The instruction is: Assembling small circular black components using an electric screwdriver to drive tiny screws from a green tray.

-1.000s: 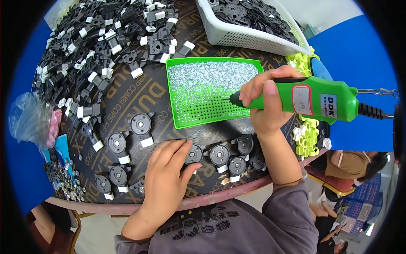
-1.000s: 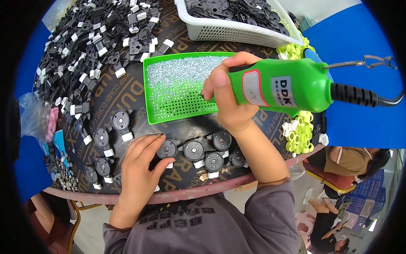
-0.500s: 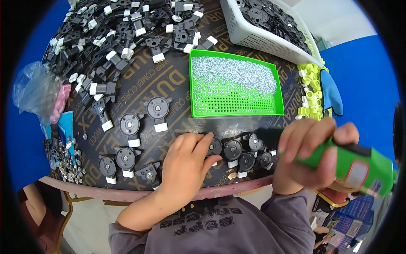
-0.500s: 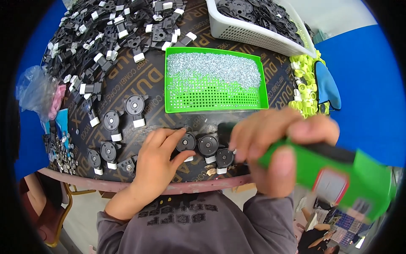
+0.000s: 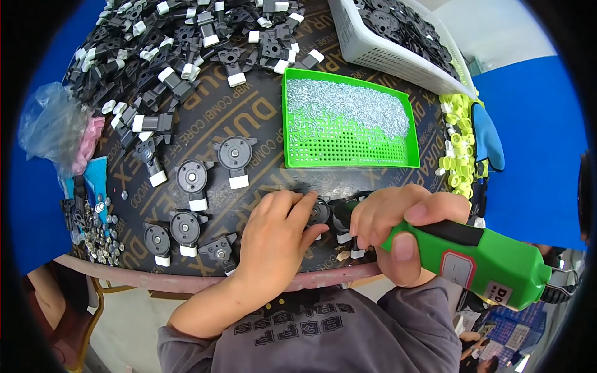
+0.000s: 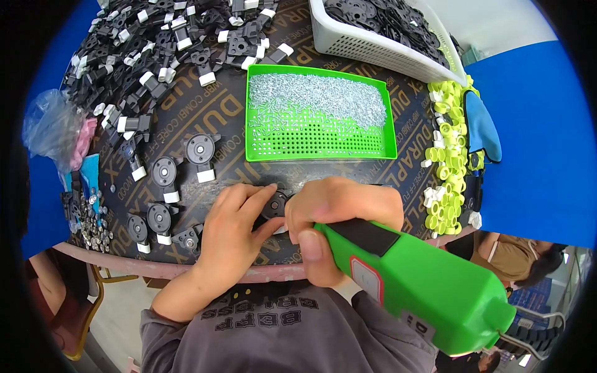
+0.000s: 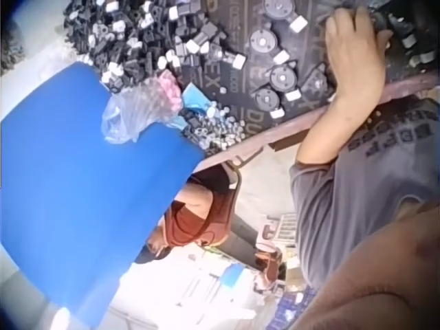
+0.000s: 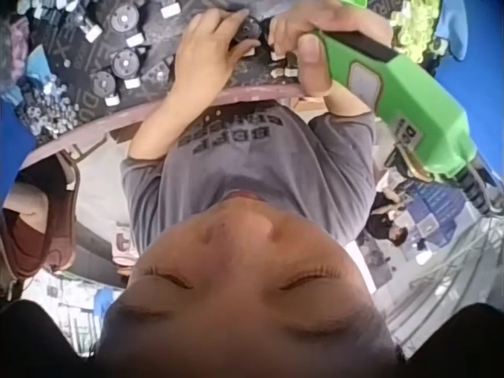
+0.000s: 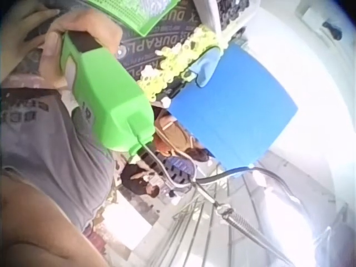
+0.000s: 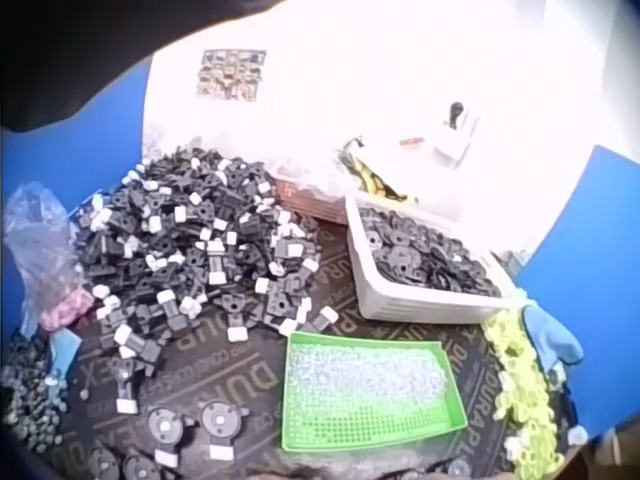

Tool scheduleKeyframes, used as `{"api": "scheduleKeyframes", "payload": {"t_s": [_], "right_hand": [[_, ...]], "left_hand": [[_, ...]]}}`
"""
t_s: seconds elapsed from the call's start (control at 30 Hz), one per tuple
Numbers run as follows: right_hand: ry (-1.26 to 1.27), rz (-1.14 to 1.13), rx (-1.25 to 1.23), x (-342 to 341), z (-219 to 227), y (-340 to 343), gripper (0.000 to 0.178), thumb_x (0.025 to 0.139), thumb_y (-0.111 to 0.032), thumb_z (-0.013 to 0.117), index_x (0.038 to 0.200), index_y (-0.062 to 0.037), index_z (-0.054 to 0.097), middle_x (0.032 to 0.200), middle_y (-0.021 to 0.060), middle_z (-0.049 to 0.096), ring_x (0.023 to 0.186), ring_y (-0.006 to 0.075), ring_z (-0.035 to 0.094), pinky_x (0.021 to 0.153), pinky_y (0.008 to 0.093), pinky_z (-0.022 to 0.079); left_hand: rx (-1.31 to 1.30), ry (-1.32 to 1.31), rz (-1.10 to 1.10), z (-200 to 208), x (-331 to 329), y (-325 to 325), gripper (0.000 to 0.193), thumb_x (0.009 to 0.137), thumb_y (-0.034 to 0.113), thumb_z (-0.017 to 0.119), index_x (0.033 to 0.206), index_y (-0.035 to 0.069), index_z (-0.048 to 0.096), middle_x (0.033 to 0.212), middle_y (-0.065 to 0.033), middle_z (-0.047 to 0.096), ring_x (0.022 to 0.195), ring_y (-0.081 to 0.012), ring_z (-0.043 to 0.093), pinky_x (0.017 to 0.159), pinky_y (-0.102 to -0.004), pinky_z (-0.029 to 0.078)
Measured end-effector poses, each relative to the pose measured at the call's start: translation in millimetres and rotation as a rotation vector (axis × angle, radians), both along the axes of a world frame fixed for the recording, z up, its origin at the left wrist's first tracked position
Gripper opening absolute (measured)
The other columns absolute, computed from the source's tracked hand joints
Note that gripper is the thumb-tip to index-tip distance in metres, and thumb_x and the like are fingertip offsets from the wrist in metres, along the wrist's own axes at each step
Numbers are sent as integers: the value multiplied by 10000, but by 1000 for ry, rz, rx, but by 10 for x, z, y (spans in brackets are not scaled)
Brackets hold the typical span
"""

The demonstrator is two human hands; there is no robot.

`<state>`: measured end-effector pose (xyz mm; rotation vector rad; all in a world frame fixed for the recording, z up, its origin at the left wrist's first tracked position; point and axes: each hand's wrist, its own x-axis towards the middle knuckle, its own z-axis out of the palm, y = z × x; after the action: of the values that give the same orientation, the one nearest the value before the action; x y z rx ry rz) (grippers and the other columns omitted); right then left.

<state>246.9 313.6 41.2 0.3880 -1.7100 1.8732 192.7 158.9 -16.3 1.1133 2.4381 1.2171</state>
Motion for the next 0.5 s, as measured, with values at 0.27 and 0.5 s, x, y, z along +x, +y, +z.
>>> {"api": "scheduleKeyframes", "payload": {"t_s": [0.27, 0.5], "right_hand": [[-174, 42, 132, -41, 63, 63, 194, 758, 70, 658, 916, 37, 550, 669, 94, 567, 575, 189, 561, 525, 309, 449], [-245, -106, 235, 5, 74, 36, 284, 940, -146, 612, 1081, -118, 367, 685, 90, 516, 553, 189, 529, 564, 366, 495]], "left_hand": [[5, 40, 5, -18, -1, 9, 451, 788, 197, 743, 1180, 7, 627, 983, -104, 571, 925, -301, 560, 808, -402, 479], [-36, 172, -55, -16, -7, 29, 448, 764, 219, 749, 1118, -24, 622, 918, -114, 546, 898, -284, 558, 808, -377, 478]]}}
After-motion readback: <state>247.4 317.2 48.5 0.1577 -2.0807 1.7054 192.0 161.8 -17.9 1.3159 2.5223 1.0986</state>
